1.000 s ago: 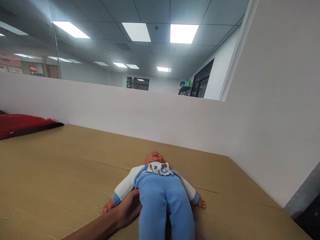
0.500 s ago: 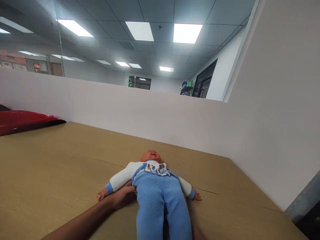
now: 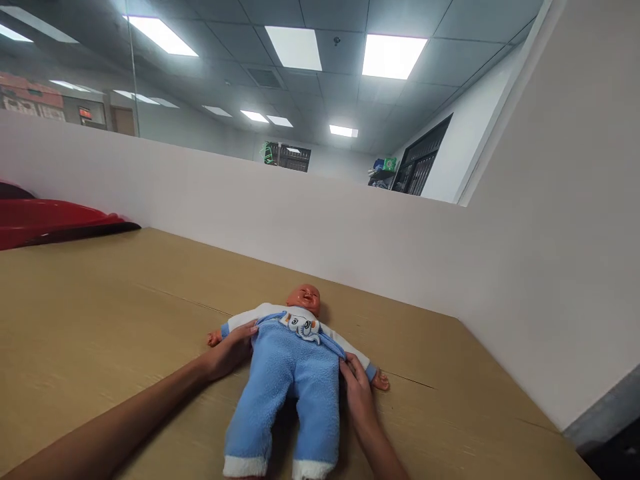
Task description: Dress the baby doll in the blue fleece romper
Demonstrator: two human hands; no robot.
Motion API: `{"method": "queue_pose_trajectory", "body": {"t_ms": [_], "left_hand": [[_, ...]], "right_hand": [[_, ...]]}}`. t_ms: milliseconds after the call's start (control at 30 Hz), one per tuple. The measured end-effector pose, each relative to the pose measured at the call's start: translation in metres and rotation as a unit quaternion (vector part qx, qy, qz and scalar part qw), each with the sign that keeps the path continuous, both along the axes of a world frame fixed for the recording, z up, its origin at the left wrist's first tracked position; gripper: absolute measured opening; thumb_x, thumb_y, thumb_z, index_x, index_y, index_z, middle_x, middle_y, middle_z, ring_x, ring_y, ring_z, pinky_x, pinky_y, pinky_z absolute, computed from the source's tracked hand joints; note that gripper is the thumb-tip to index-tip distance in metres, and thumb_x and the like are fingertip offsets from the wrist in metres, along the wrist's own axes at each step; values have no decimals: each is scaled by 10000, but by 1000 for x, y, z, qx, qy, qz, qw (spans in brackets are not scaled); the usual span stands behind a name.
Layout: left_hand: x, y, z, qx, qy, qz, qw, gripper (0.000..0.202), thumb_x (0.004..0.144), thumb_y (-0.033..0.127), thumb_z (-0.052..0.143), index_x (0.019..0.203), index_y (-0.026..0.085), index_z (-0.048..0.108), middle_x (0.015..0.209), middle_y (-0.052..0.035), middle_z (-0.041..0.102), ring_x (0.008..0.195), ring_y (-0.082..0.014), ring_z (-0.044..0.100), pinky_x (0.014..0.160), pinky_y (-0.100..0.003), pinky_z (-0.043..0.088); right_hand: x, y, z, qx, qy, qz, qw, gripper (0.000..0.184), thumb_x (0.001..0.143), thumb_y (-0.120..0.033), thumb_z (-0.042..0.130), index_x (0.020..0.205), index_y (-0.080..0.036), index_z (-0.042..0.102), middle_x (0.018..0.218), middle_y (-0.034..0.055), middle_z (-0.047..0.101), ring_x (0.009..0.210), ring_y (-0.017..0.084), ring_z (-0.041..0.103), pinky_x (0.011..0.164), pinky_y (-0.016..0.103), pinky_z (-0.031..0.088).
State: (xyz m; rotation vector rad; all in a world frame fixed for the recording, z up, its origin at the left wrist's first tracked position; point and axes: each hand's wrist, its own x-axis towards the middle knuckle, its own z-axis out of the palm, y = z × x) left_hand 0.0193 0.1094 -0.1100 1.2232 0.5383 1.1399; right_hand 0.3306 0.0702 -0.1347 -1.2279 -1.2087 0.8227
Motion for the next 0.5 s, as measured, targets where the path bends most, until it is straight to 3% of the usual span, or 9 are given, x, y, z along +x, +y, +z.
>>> {"method": "queue_pose_trajectory", "body": {"t_ms": [100, 267, 400, 500], "left_hand": [[-2, 1, -1, 12, 1, 46, 999, 364, 882, 486, 750, 1022, 180, 609, 980, -53, 646, 973, -239, 597, 938, -355, 455], [-1, 1, -3, 48, 19, 124, 991, 359, 869, 493, 798, 985, 198, 632, 1069, -26, 603, 1126, -242, 489, 1065, -315, 351], [-1, 3, -10, 12, 25, 119, 993, 404, 891, 565, 769, 1038, 208, 650, 1024, -27, 616, 1072, -255, 501, 1052, -353, 378], [-1, 5, -20, -37, 7, 84, 996, 475, 905, 592, 740, 1181, 217, 644, 1190, -79, 654, 1180, -286, 530, 1080, -393, 391]], "right_hand": [[-2, 0, 5, 17, -21, -22, 999, 500, 795, -669, 672, 1020, -223, 677, 1113, 93, 747, 1182, 336, 641, 1124, 470, 450], [-2, 0, 17, 39, -50, 14, 998, 462, 834, -598, 682, 1131, -244, 669, 1282, 107, 699, 1299, 333, 577, 1200, 489, 376], [-6, 2, 30, -3, -27, 73, 997, 461, 792, -603, 718, 1072, -237, 714, 1247, 104, 717, 1318, 353, 557, 1182, 499, 403], [-11, 3, 36, -38, -23, 108, 993, 455, 765, -649, 754, 934, -226, 740, 1083, 77, 749, 1193, 345, 624, 1128, 464, 460]]}}
